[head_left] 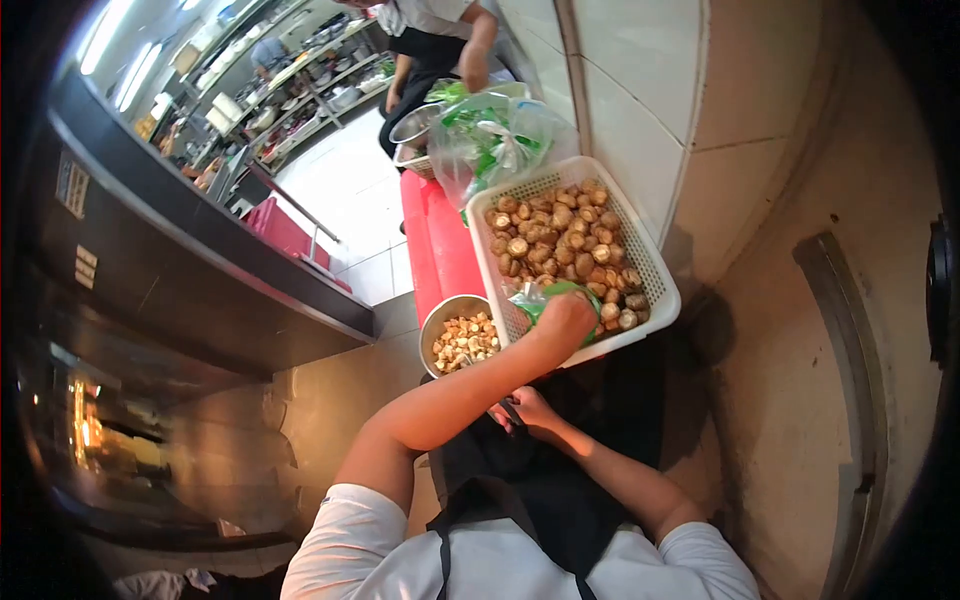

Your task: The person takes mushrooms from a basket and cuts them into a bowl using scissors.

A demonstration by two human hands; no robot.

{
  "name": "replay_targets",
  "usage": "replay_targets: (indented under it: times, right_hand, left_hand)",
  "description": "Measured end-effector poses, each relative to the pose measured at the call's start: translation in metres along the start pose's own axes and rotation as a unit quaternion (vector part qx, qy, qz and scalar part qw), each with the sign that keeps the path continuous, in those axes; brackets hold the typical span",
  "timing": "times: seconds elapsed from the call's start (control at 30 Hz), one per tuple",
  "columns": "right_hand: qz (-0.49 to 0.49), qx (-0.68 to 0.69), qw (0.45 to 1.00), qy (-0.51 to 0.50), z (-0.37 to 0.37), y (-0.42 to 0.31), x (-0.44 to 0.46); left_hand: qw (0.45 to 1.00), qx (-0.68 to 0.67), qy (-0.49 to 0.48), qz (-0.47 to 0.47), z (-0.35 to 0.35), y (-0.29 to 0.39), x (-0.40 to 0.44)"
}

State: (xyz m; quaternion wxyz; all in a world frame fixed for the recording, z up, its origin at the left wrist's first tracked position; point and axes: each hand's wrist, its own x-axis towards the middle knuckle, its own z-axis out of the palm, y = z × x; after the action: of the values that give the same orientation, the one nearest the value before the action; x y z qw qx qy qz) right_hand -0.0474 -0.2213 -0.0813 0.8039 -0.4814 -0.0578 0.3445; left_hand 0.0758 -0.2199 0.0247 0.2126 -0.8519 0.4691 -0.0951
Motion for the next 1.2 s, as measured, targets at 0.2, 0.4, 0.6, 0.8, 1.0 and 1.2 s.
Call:
replay_targets:
  times: [0.2, 0.4, 0.6, 0.8, 1.0, 1.2]
  right_hand:
    - [-0.028, -0.054, 0.998, -0.006, 0.004, -0.012, -0.005]
    - [-0.02, -0.049, 0.999, 0.007, 0.008, -0.026, -0.013]
    - [-0.012, -0.027, 1.0, 0.003, 0.007, -0.019, -0.011]
    - [0.007, -0.024, 0.999, 0.029, 0.016, -0.036, -0.017]
    - [0.003, -0.021, 1.0, 0.021, 0.015, -0.029, -0.017]
    - [-0.094, -0.157, 0.979, 0.085, 0.029, -0.031, -0.021]
  left_hand:
    - [0.997, -0.064, 0.046, -0.024, 0.024, -0.003, 0.005]
    - [0.984, -0.143, 0.066, -0.084, 0.024, -0.011, -0.001]
    - [0.932, -0.298, 0.072, -0.195, 0.02, -0.013, 0.005]
    - [0.793, -0.555, 0.148, -0.204, -0.012, -0.05, -0.016]
    - [0.491, -0.793, 0.152, -0.326, -0.014, -0.08, -0.087]
    - [0.201, -0.86, 0.287, -0.372, 0.013, -0.085, -0.171]
